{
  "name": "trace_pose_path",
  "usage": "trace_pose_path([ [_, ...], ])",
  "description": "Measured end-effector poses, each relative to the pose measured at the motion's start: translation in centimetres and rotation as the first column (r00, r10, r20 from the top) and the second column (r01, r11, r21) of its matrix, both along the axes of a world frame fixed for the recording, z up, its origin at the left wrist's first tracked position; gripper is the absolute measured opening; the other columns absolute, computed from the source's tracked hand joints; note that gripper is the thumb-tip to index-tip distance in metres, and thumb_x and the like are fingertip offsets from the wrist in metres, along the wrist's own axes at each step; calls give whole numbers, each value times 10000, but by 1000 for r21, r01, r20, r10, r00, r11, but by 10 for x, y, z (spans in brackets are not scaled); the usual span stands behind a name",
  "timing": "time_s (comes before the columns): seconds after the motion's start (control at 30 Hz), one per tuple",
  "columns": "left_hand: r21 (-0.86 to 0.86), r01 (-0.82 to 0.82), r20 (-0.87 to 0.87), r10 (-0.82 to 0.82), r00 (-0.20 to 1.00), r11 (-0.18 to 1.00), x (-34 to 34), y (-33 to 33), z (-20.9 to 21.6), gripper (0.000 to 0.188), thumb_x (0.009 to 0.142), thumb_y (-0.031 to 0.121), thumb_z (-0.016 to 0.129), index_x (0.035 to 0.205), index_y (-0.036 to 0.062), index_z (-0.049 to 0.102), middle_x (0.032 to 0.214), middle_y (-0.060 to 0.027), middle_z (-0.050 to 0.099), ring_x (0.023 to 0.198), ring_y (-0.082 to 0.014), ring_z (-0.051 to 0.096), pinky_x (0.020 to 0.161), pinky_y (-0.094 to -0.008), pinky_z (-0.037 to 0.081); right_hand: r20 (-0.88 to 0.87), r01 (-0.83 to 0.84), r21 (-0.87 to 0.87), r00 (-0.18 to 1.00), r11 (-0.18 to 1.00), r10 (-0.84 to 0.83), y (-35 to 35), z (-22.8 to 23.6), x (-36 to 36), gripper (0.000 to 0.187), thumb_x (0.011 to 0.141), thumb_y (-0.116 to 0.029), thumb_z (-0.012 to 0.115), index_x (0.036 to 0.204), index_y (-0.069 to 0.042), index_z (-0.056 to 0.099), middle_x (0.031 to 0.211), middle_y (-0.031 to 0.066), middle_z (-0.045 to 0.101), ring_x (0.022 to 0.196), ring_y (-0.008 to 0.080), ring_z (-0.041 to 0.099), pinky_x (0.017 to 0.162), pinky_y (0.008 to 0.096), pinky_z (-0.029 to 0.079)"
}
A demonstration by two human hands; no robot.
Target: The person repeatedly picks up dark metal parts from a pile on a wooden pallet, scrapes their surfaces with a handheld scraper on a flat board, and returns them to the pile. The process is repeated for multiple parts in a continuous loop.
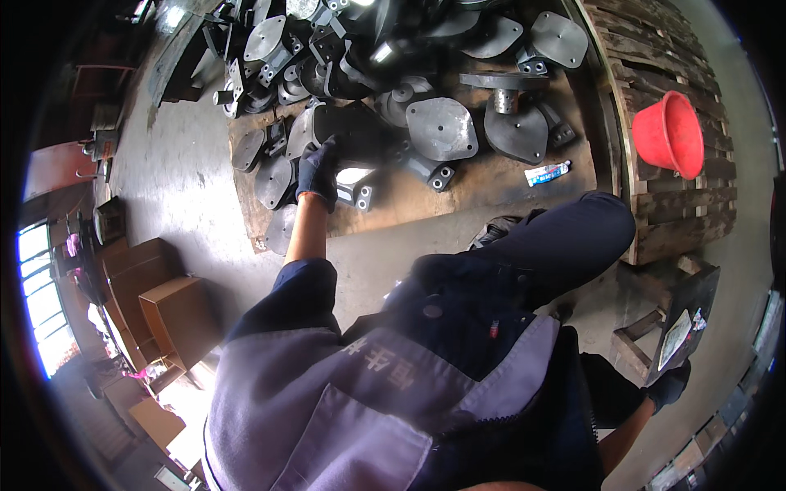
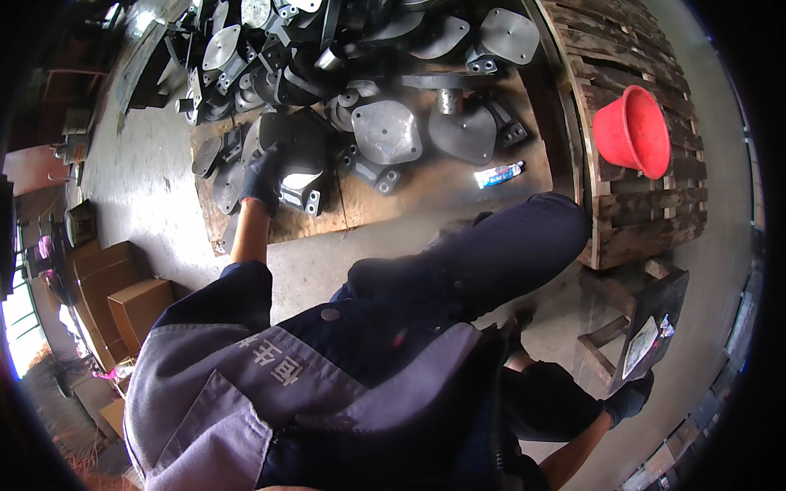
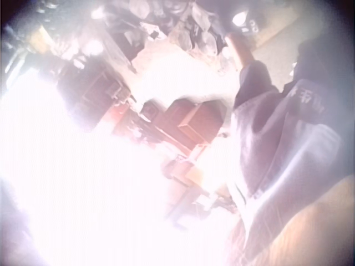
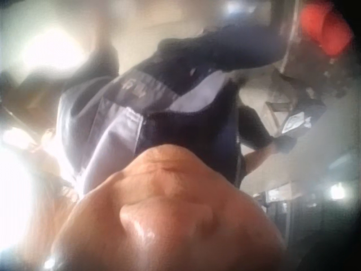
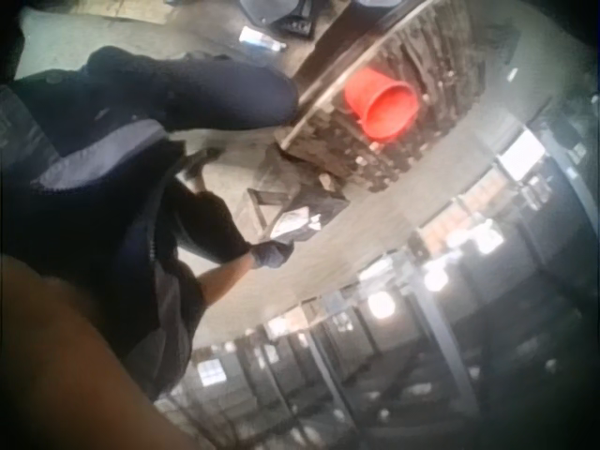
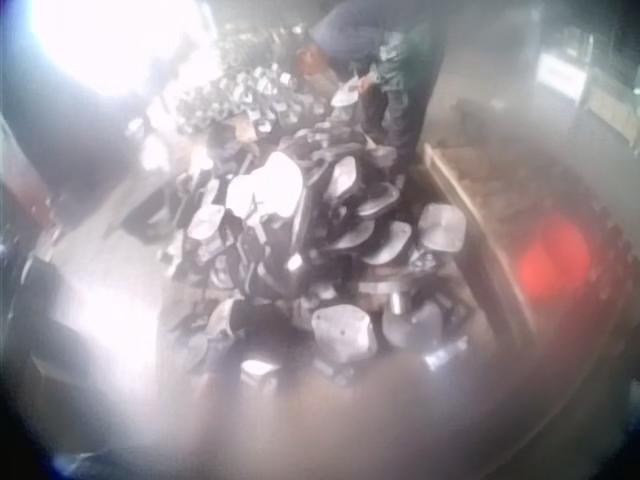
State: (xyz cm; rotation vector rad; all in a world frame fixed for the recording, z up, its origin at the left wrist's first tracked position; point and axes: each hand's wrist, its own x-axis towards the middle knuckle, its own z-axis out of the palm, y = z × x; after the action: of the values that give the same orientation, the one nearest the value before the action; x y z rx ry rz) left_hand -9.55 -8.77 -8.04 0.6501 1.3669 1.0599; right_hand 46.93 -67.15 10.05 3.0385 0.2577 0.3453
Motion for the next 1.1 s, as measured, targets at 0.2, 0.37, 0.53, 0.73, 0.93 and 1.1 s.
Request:
trace_pose_path([
  [0.2, -25, 129, -129, -131, 983, 991, 6, 22, 11, 204, 757, 123, 711, 795, 28, 535, 688, -61, 587, 573, -141, 547, 524, -265, 437, -45, -145, -274, 989, 951, 138, 1, 14, 6, 317, 938, -207, 418, 1188, -111, 586, 1166, 91, 615, 1056, 283, 587, 858, 363, 473],
  [0.37, -93, 276, -87, -284, 955, 957, 17, 9, 64, 200, 803, 112, 662, 965, 9, 609, 858, -73, 647, 696, -146, 595, 612, -270, 472, -29, -123, -423, 992, 898, 122, -38, 44, -6, 347, 937, -218, 374, 1187, -87, 575, 1174, 121, 605, 1063, 292, 580, 871, 376, 468],
  [0.53, 250, 753, -787, -325, 524, 609, -60, 9, 1, 269, 875, 184, 596, 1081, 13, 624, 975, -99, 657, 777, -151, 604, 647, -297, 491, 54, -216, -642, 944, 736, 324, -24, 42, -5, 305, 920, -123, 404, 1136, -95, 617, 1061, 88, 660, 927, 247, 644, 760, 330, 518],
  [0.73, 204, 678, -714, -366, 597, 706, -80, 24, -5, 322, 825, 26, 578, 1147, 11, 591, 1039, -128, 650, 871, -222, 629, 736, -318, 505, 130, -117, -503, 969, 856, 209, -13, 15, -1, 314, 918, -137, 406, 1152, -144, 616, 991, 54, 674, 800, 226, 662, 623, 330, 521],
  [0.93, -207, 162, 128, -138, 982, 965, -29, 37, 4, 260, 865, 212, 584, 1041, 23, 619, 916, -97, 667, 800, -203, 647, 701, -282, 517, 85, -47, -432, 992, 900, 93, 8, 6, -5, 378, 865, -110, 404, 1197, -127, 584, 1086, 94, 643, 908, 277, 633, 742, 380, 503],
  [1.1, -206, 183, 59, -174, 983, 961, -12, 46, -4, 251, 880, 231, 539, 1009, 35, 628, 827, -91, 659, 664, -188, 613, 560, -270, 452, 145, -77, -350, 980, 933, 135, -2, -2, -2, 322, 927, -138, 418, 1197, -154, 594, 1061, 77, 658, 897, 270, 636, 745, 369, 497],
])
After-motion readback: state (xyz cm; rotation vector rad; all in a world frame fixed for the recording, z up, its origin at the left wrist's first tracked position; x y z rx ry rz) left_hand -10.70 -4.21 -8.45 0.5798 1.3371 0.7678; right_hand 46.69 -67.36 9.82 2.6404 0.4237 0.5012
